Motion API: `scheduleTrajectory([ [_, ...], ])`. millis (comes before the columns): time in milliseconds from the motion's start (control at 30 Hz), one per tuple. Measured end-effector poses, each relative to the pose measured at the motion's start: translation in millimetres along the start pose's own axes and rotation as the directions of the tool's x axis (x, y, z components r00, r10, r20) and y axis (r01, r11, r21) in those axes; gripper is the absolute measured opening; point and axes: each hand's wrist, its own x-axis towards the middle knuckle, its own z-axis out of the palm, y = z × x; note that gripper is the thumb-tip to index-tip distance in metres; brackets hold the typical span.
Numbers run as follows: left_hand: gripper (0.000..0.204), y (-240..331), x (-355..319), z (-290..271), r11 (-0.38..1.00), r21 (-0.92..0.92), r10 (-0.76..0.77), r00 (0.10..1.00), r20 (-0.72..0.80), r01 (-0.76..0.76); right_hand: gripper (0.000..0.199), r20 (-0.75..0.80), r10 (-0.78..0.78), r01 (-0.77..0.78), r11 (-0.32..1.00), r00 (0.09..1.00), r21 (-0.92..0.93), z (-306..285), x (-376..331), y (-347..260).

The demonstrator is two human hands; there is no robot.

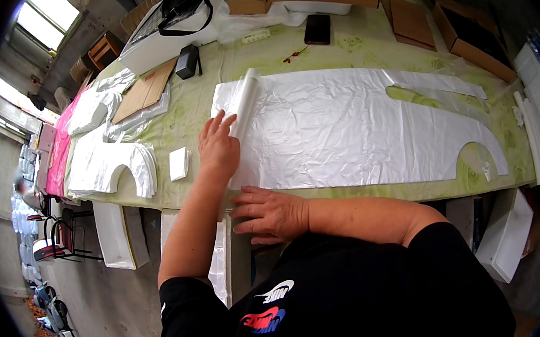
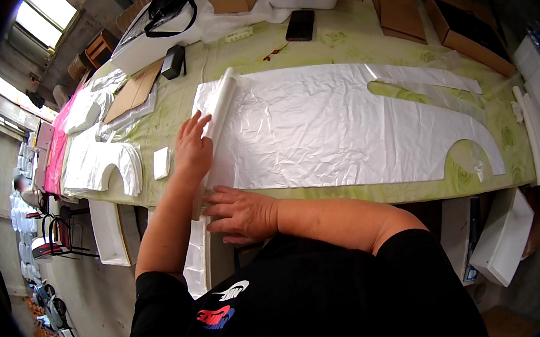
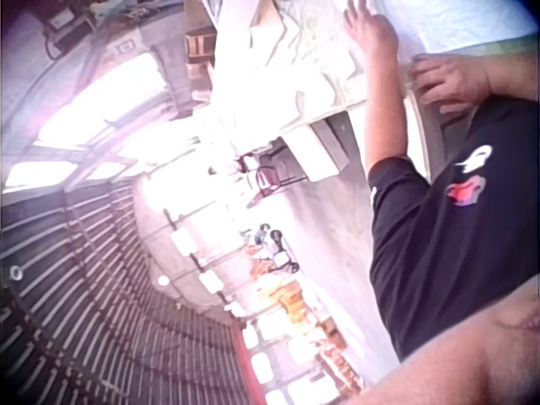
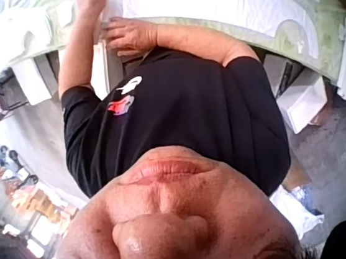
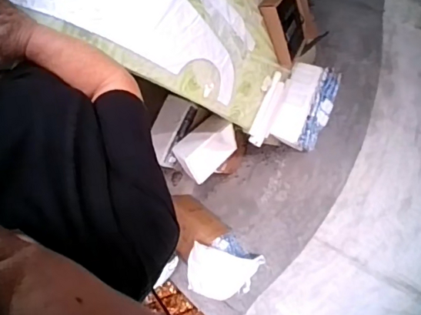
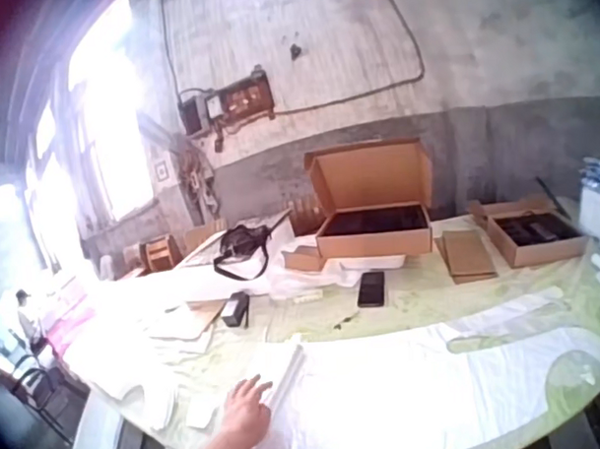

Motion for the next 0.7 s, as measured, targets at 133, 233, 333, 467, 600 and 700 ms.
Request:
scheduleTrajectory([
  [133,0.067,15.0,-3.4,-1.3,0.994,0.083,-0.079,0.986,0.145,0.067,0.041,-0.014,0.01,-0.01,1.0,1.0,-0.005,-0.6,-2.2,1.9],
  [233,0.088,14.8,-1.4,-13.7,0.945,0.275,-0.234,0.955,0.182,0.179,0.038,-0.01,0.036,-0.036,0.999,0.999,-0.015,-2.5,-1.7,0.5],
  [333,0.088,-4.8,11.0,-27.1,0.923,0.246,-0.35,0.91,0.221,0.295,0.034,-0.015,0.073,-0.073,0.997,0.997,-0.023,-3.6,-1.8,-2.8],
  [467,0.086,-43.7,19.2,-18.9,0.912,0.129,-0.409,0.884,0.226,0.389,0.035,-0.032,0.107,-0.107,0.994,0.994,-0.012,-1.4,-0.4,-2.6],
  [600,0.081,-46.8,18.1,-9.6,0.832,-0.406,-0.345,0.925,0.157,0.379,0.046,-0.192,0.183,-0.203,0.975,0.964,-0.087,-6.1,0.7,-2.4],
  [700,0.059,27.2,28.7,-21.1,0.339,-0.79,-0.346,0.848,0.401,0.511,0.063,-0.359,0.293,-0.346,0.934,0.886,-0.092,-14.8,-7.5,8.6],
])
